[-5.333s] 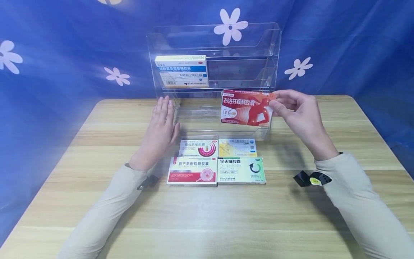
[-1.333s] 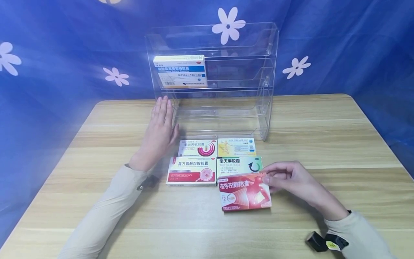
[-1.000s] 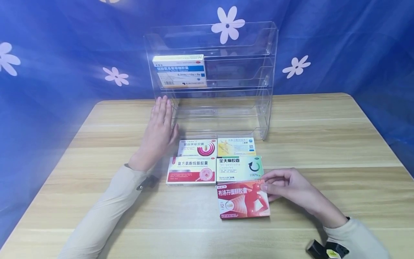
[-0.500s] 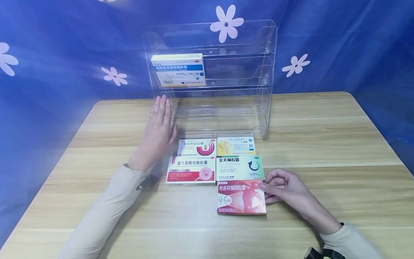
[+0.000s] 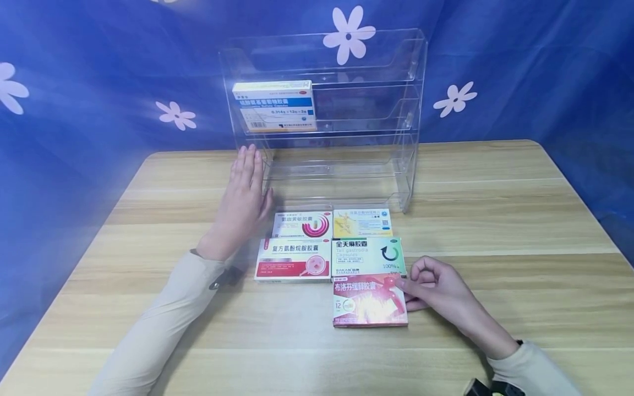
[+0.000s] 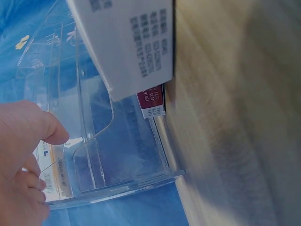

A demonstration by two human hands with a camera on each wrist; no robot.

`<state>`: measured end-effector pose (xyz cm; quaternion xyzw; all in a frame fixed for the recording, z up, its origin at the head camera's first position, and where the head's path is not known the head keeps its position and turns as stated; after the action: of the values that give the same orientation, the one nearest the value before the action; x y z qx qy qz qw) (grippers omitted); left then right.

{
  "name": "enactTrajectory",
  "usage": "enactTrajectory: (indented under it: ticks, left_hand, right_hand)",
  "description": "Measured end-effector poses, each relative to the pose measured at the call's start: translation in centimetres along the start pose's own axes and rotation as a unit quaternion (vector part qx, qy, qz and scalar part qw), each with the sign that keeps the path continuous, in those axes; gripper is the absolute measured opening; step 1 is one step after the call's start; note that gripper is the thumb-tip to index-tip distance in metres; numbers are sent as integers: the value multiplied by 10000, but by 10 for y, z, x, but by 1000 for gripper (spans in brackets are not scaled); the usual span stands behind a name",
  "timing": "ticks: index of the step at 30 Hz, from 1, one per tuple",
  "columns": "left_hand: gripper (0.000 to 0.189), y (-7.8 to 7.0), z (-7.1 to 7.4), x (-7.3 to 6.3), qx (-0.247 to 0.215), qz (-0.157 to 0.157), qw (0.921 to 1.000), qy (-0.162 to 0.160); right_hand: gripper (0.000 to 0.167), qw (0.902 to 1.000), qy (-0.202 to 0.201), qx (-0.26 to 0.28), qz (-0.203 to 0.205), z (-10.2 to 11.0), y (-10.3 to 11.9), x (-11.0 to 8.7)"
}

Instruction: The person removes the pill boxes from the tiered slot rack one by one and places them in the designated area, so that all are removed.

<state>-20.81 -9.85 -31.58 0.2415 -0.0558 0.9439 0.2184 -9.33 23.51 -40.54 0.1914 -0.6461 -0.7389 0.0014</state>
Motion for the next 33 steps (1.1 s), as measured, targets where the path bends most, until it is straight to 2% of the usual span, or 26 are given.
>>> enactTrajectory:
  ticks: [17,25,33]
  left_hand:
    - [67,0,0,0,63,-7,10000,12]
    - [67,0,-1,1,55,16,10000,68]
    - [67,1,-1,1,42,23,10000,76]
  right_hand:
    - [32,9960,-299,-835,-101,-1,4,2]
    - [23,9915,-462,-1136,442,5,23,4]
    - [19,9799,-816,-1542,969,16,54,14]
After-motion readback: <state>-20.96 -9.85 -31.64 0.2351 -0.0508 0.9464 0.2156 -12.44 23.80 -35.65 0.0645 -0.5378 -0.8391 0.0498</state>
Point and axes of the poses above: each hand's wrist, its own x-axis towards the middle knuckle, its own z-axis out of the back of the hand, y = z × x, the point moved 5 cm from there along x, towards the middle knuckle, and after that the axes turned 3 degrees about -y, right-handed, at the moved point
